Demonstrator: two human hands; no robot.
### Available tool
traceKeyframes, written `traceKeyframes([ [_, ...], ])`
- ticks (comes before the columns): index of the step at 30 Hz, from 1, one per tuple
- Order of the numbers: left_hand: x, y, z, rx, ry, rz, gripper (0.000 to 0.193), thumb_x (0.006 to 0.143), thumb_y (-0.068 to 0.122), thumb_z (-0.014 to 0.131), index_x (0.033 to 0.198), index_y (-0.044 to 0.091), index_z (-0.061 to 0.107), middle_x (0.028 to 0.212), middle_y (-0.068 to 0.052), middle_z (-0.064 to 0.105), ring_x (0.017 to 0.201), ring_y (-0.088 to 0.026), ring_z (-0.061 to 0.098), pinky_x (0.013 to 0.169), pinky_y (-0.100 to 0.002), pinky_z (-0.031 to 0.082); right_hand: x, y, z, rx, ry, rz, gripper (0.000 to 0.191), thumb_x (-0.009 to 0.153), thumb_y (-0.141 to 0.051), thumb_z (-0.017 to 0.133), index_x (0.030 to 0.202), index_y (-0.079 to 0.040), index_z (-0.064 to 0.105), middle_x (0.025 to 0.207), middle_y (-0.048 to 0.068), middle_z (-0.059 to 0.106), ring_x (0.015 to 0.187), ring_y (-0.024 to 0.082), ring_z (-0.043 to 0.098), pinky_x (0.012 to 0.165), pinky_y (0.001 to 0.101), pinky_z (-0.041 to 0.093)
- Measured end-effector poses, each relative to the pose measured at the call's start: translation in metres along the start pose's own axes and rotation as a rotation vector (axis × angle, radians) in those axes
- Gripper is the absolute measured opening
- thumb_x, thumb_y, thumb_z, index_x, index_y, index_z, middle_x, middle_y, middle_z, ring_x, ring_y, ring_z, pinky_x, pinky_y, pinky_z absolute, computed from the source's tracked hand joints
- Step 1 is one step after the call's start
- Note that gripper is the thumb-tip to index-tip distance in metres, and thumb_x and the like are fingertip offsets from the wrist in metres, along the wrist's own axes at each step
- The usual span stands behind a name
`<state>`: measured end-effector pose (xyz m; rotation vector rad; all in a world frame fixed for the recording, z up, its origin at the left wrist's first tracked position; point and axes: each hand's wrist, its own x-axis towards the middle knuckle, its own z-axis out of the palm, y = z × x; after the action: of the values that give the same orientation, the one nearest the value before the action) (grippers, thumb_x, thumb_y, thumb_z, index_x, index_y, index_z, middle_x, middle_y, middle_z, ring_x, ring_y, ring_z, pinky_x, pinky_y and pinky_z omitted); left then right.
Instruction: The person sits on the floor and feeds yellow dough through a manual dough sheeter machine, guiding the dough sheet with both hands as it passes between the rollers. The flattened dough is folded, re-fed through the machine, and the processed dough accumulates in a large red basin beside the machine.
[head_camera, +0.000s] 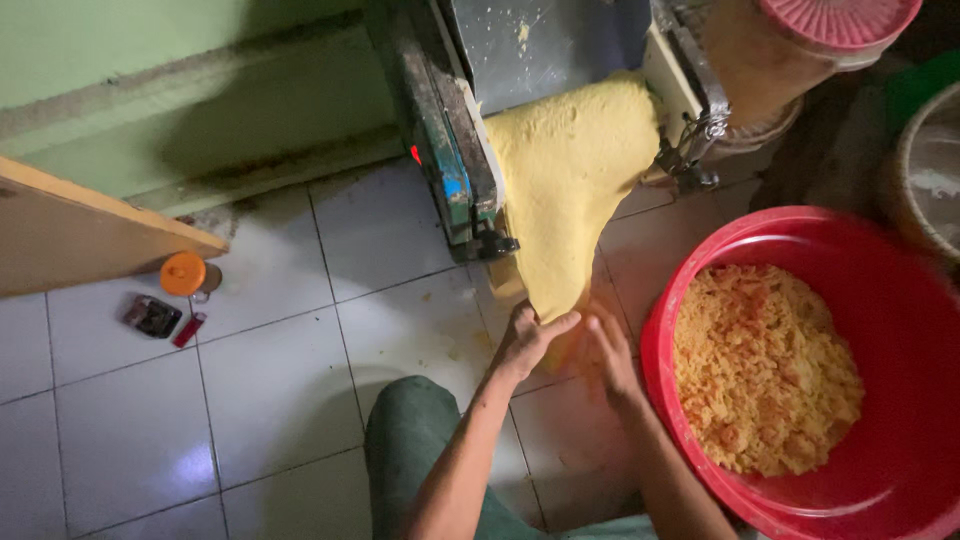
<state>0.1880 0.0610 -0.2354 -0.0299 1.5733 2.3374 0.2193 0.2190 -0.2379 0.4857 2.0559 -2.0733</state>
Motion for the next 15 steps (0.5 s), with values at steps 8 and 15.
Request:
traceKeyframes([
  [8, 0.001, -0.014, -0.033, 0.125, 0.127, 0.194, 0.052, 0.091, 0.012, 0.075, 0.138, 0.000, 0.055, 0.139, -0.010, 0.063, 0.130, -0.019, 0.057, 0.112, -0.034, 0.041, -0.086, 0.088, 0.001, -0.270, 0.033, 0.246, 0.063, 0.093, -0.038, 0.067, 0.143, -0.001, 0.054, 0.144, 0.020, 0.060, 0.135, 0.031, 0.057, 0.112, 0.0402, 0.043],
  [15, 0.017, -0.030, -0.055, 0.433, 0.315, 0.045, 0.051, 0.083, 0.024, 0.081, 0.125, 0.000, 0.065, 0.121, -0.011, 0.072, 0.107, -0.018, 0.066, 0.096, -0.032, 0.051, -0.117, 0.118, -0.012, -0.384, -0.043, 0.236, 0.061, 0.091, -0.032, 0.068, 0.142, -0.001, 0.053, 0.145, 0.020, 0.056, 0.134, 0.032, 0.056, 0.110, 0.0410, 0.045],
])
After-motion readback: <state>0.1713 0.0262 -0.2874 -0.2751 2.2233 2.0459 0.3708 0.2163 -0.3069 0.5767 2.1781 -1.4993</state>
